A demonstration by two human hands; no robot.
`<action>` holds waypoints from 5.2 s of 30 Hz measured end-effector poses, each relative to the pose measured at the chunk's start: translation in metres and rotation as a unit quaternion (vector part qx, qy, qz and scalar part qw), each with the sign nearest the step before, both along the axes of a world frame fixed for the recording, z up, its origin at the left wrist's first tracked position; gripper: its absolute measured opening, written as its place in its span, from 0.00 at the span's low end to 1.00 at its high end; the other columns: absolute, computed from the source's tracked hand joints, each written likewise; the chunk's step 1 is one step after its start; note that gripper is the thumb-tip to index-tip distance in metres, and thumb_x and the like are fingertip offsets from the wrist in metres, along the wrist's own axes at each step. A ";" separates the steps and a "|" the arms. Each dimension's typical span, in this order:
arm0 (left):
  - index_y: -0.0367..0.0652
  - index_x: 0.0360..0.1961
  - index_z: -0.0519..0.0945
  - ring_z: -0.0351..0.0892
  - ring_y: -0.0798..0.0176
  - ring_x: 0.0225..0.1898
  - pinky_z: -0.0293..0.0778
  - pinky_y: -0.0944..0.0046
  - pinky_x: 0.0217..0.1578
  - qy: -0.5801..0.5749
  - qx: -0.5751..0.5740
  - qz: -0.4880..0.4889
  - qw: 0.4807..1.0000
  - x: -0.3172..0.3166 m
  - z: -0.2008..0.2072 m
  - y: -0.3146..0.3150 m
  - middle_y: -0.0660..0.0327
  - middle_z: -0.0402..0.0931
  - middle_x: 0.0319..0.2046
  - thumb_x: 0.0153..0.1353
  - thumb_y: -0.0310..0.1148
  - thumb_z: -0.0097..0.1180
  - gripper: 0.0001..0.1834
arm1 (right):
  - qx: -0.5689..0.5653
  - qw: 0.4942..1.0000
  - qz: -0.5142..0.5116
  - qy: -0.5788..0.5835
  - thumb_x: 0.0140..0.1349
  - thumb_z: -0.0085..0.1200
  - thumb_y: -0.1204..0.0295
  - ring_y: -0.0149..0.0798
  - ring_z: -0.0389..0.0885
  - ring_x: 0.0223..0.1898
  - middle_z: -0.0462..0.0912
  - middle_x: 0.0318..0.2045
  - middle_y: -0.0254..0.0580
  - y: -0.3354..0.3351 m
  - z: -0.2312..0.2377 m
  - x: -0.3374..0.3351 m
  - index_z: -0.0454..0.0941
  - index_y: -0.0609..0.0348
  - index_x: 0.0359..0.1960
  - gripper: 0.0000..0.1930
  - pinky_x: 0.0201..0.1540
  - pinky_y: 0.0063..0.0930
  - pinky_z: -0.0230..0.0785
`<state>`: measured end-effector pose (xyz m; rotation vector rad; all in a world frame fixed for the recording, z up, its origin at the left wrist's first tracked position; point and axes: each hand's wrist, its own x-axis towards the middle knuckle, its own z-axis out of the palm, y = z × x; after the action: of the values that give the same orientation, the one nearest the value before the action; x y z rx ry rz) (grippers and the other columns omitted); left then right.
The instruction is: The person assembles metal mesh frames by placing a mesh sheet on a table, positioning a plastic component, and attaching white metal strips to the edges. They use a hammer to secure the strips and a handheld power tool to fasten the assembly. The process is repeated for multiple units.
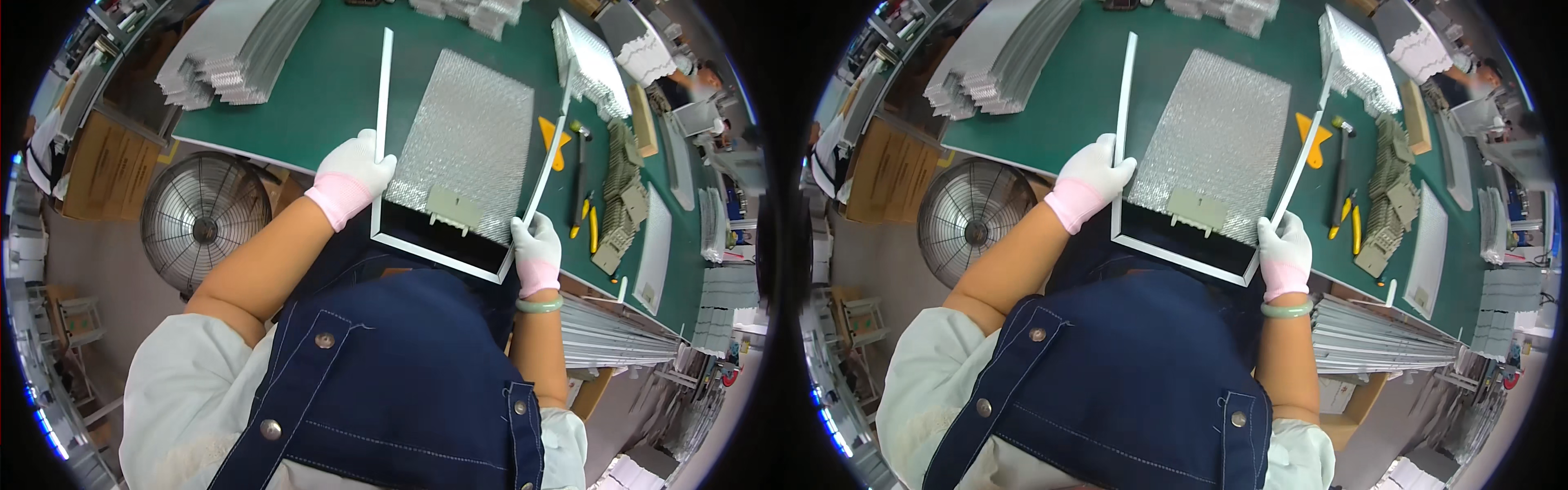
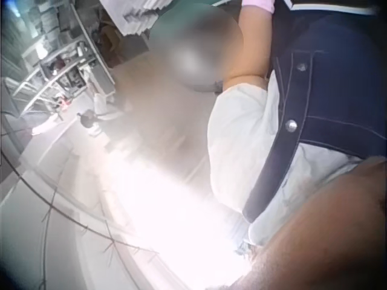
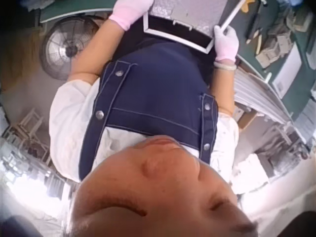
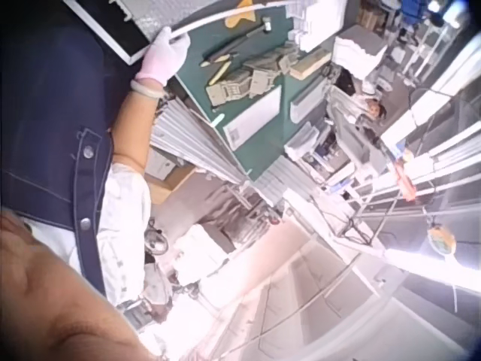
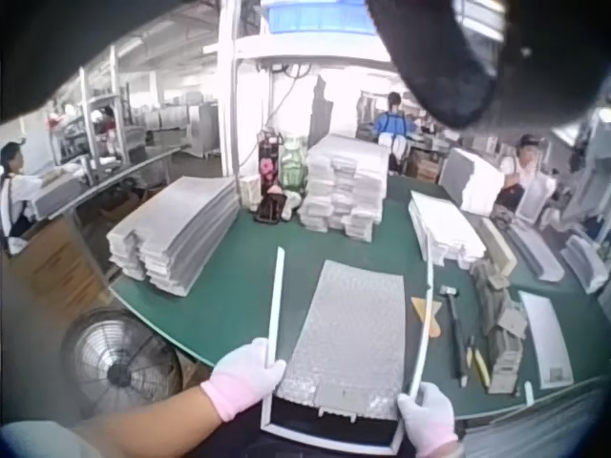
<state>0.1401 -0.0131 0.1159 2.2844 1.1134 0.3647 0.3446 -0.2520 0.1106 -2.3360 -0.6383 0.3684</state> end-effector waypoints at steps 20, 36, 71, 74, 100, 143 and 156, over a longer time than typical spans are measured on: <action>0.34 0.41 0.77 0.83 0.63 0.37 0.76 0.64 0.39 -0.038 -0.351 -0.008 0.935 -0.056 -0.024 -0.042 0.58 0.80 0.30 0.64 0.49 0.59 0.24 | 0.143 0.979 -0.060 0.136 0.60 0.64 0.70 0.31 0.79 0.34 0.79 0.39 0.42 -0.026 -0.020 -0.058 0.67 0.69 0.55 0.26 0.39 0.23 0.74; 0.34 0.50 0.74 0.80 0.62 0.46 0.74 0.64 0.50 -0.205 -0.553 0.060 0.805 -0.073 -0.031 -0.057 0.57 0.78 0.45 0.67 0.41 0.57 0.20 | 0.226 0.843 -0.100 0.478 0.66 0.59 0.67 0.30 0.78 0.34 0.77 0.33 0.32 -0.050 -0.022 -0.060 0.73 0.58 0.44 0.12 0.38 0.26 0.76; 0.38 0.63 0.65 0.72 0.59 0.59 0.63 0.49 0.64 -0.321 -0.619 0.050 0.715 -0.049 -0.052 -0.048 0.57 0.72 0.57 0.68 0.29 0.44 0.23 | 0.369 0.717 -0.111 0.581 0.68 0.54 0.68 0.42 0.79 0.45 0.76 0.44 0.41 -0.015 -0.040 -0.059 0.69 0.57 0.49 0.13 0.52 0.42 0.75; 0.37 0.63 0.66 0.72 0.59 0.59 0.63 0.50 0.64 -0.228 -0.574 0.027 0.786 -0.058 -0.030 -0.047 0.57 0.72 0.57 0.70 0.33 0.46 0.22 | 0.269 0.784 -0.130 0.544 0.68 0.54 0.67 0.43 0.79 0.45 0.76 0.43 0.41 -0.023 -0.031 -0.062 0.70 0.57 0.48 0.12 0.53 0.44 0.74; 0.37 0.50 0.75 0.77 0.65 0.45 0.75 0.59 0.50 -0.332 -0.642 0.051 0.689 -0.045 -0.031 -0.043 0.59 0.77 0.43 0.65 0.30 0.51 0.14 | 0.360 0.691 -0.167 0.604 0.65 0.52 0.72 0.44 0.80 0.46 0.79 0.43 0.42 -0.011 -0.039 -0.059 0.74 0.60 0.47 0.11 0.55 0.46 0.71; 0.40 0.54 0.79 0.80 0.60 0.54 0.78 0.60 0.54 -0.207 -0.582 -0.120 0.777 -0.048 -0.048 -0.027 0.61 0.80 0.52 0.51 0.22 0.71 0.26 | 0.269 0.715 -0.134 0.631 0.63 0.58 0.72 0.44 0.81 0.46 0.81 0.44 0.42 0.003 -0.037 -0.057 0.76 0.58 0.48 0.12 0.48 0.44 0.76; 0.32 0.51 0.77 0.82 0.59 0.47 0.79 0.58 0.51 -0.269 -0.587 -0.029 0.763 -0.040 -0.070 -0.032 0.54 0.80 0.46 0.65 0.32 0.58 0.17 | 0.336 0.727 -0.107 0.589 0.68 0.53 0.70 0.40 0.82 0.42 0.80 0.41 0.41 -0.002 -0.027 -0.065 0.74 0.60 0.48 0.11 0.49 0.40 0.76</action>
<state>0.0998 -0.0452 0.0462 0.9770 0.6284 0.1713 0.2800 -0.2537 0.0834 -1.0674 0.1568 1.1387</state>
